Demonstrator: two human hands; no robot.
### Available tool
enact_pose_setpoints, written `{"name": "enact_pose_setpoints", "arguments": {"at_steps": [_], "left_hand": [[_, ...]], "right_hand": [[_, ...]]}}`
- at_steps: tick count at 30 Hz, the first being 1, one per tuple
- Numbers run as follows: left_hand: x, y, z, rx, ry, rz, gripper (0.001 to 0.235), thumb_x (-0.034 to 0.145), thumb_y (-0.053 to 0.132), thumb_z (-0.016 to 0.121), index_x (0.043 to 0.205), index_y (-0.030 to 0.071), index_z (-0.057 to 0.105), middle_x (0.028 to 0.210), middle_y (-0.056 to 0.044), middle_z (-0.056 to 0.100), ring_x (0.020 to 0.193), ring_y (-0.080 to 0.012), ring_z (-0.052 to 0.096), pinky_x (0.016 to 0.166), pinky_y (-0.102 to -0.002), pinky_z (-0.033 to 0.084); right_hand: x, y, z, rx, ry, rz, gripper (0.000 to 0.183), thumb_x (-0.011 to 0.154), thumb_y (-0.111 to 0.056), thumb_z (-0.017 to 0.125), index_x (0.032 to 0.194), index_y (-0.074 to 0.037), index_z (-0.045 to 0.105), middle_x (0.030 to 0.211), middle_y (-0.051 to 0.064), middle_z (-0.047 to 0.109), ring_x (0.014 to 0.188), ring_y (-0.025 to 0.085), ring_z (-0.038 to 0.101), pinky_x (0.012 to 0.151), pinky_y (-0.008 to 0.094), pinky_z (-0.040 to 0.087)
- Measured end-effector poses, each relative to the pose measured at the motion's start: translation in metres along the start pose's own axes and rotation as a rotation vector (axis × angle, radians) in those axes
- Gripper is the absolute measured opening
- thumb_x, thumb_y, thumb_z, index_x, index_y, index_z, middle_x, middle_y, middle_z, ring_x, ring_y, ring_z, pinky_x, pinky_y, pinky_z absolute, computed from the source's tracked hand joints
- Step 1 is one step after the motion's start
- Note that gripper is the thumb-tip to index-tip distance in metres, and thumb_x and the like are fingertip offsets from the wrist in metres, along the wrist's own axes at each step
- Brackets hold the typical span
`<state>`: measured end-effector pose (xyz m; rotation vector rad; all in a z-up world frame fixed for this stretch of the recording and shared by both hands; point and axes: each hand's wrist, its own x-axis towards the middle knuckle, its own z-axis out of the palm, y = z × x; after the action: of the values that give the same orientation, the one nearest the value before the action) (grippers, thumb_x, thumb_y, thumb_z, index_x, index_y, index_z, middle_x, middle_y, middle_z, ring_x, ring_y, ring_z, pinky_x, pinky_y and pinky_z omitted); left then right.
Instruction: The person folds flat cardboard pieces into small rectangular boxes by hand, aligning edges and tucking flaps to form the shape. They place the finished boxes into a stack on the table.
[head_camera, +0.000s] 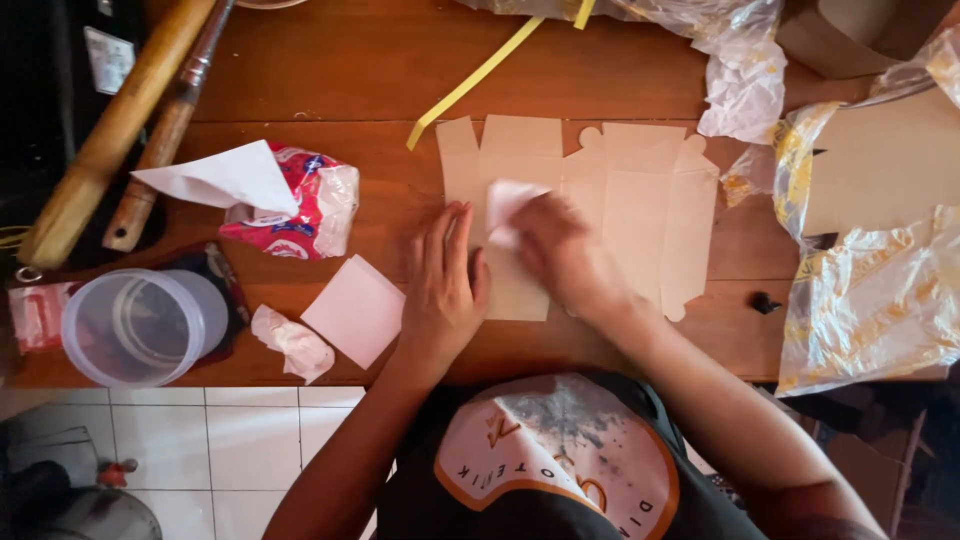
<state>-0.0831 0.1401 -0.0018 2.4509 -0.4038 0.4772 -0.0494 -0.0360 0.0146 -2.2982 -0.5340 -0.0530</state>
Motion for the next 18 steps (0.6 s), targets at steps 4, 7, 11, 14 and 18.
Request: {"name": "enact_pose_setpoints", "arguments": {"at_steps": [4,7,11,14,18], "left_hand": [[-0.001,-0.002,0.002,-0.003,0.036,-0.020,0.051,0.092,0.012,0.058,0.140,0.002,0.048,0.136,-0.018,0.051,0.121,-0.0374,0.053,0.100,-0.048,0.045],[0.003,0.003,-0.006,-0.008,0.039,-0.022,0.051,0.094,0.013,0.056,0.142,0.000,0.046,0.136,-0.020,0.051,0.117,-0.0378,0.056,0.096,-0.046,0.045],[0.004,0.003,-0.007,-0.037,0.047,-0.024,0.052,0.093,0.011,0.057,0.143,0.001,0.045,0.135,-0.021,0.052,0.110,-0.0372,0.058,0.093,-0.046,0.045],[0.005,0.003,-0.006,-0.017,0.054,-0.028,0.052,0.093,0.013,0.057,0.142,0.002,0.046,0.134,-0.020,0.053,0.107,-0.0356,0.058,0.091,-0.045,0.046],[0.002,-0.001,-0.005,-0.031,0.036,-0.041,0.056,0.091,0.012,0.058,0.144,0.003,0.044,0.135,-0.020,0.052,0.107,-0.0349,0.058,0.090,-0.043,0.045]], "right_hand": [[0.008,0.021,0.035,-0.060,-0.056,-0.247,0.006,0.090,-0.007,0.056,0.094,-0.008,0.060,0.102,0.011,0.056,0.096,0.036,0.063,0.081,0.040,0.055],[0.029,0.039,0.025,-0.121,-0.073,-0.215,0.019,0.088,-0.010,0.064,0.106,-0.006,0.061,0.111,0.015,0.055,0.109,0.041,0.060,0.092,0.045,0.051],[0.043,0.026,-0.001,-0.077,-0.004,-0.130,0.018,0.087,-0.006,0.064,0.105,-0.005,0.064,0.114,0.012,0.056,0.107,0.035,0.061,0.090,0.043,0.050],[0.034,0.004,-0.005,-0.005,-0.079,-0.118,0.023,0.087,-0.005,0.063,0.110,-0.003,0.065,0.119,0.014,0.057,0.109,0.038,0.061,0.090,0.046,0.052],[0.034,0.007,0.014,0.082,-0.019,-0.129,0.010,0.089,-0.004,0.065,0.098,-0.005,0.070,0.113,0.008,0.061,0.103,0.030,0.067,0.087,0.038,0.054]]}}
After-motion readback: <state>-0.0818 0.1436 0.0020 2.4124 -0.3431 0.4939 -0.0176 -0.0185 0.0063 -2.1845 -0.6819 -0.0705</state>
